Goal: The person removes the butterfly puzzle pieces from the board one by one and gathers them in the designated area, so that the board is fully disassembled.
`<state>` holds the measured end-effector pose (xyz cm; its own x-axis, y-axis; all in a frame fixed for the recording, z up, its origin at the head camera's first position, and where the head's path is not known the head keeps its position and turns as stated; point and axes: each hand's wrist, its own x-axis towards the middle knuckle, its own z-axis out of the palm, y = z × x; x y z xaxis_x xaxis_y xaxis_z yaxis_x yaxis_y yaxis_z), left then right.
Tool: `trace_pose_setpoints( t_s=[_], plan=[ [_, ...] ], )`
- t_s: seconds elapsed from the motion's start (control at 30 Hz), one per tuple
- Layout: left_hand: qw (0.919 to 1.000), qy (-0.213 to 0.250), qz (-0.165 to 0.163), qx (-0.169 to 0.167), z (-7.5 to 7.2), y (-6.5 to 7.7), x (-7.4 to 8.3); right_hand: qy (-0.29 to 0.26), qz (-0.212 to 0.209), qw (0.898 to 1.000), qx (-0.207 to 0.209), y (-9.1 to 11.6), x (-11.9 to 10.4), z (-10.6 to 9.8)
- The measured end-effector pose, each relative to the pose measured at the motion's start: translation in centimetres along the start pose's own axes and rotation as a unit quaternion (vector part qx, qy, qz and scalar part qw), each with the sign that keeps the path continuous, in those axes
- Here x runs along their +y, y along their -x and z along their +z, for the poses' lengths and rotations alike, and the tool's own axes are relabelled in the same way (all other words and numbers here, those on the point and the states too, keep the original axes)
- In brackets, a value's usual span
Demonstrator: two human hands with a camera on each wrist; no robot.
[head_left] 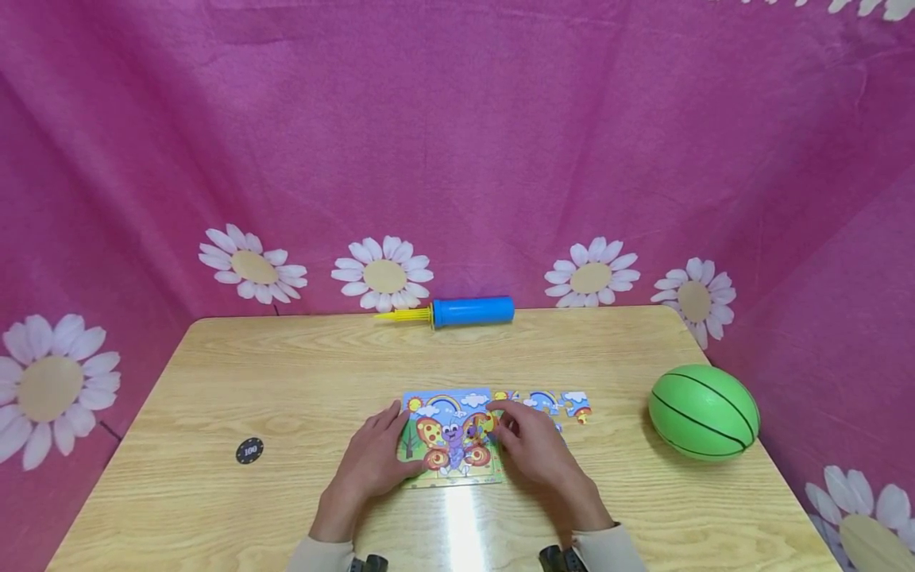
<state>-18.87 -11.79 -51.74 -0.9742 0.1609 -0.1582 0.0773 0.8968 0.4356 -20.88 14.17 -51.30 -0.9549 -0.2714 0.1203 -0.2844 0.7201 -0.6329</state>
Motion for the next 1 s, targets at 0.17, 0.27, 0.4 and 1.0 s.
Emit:
trace_pose_setpoints(
  t_s=[0.17, 0.27, 0.4, 1.0],
  plan=[
    [1.0, 0.002, -0.001, -0.002, 0.1, 0.0, 0.0, -0.015, 0.027, 0.999, 0.007, 0.5, 0.8, -0.7],
    [1.0, 0.003, -0.001, -0.004, 0.2, 0.0, 0.0, -0.012, 0.047, 0.999, 0.015, 1.0, 1.2, -1.1],
    [0.9999, 0.009, -0.004, -0.008, 0.1, 0.0, 0.1, -0.01, 0.052, 0.998, 0.021, 1.6, 1.8, -1.9],
    [0.9999, 0.011, 0.0, -0.01, 0.1, -0.1, 0.0, -0.003, 0.082, 0.995, 0.055, 3.2, 5.5, -4.7]
  ],
)
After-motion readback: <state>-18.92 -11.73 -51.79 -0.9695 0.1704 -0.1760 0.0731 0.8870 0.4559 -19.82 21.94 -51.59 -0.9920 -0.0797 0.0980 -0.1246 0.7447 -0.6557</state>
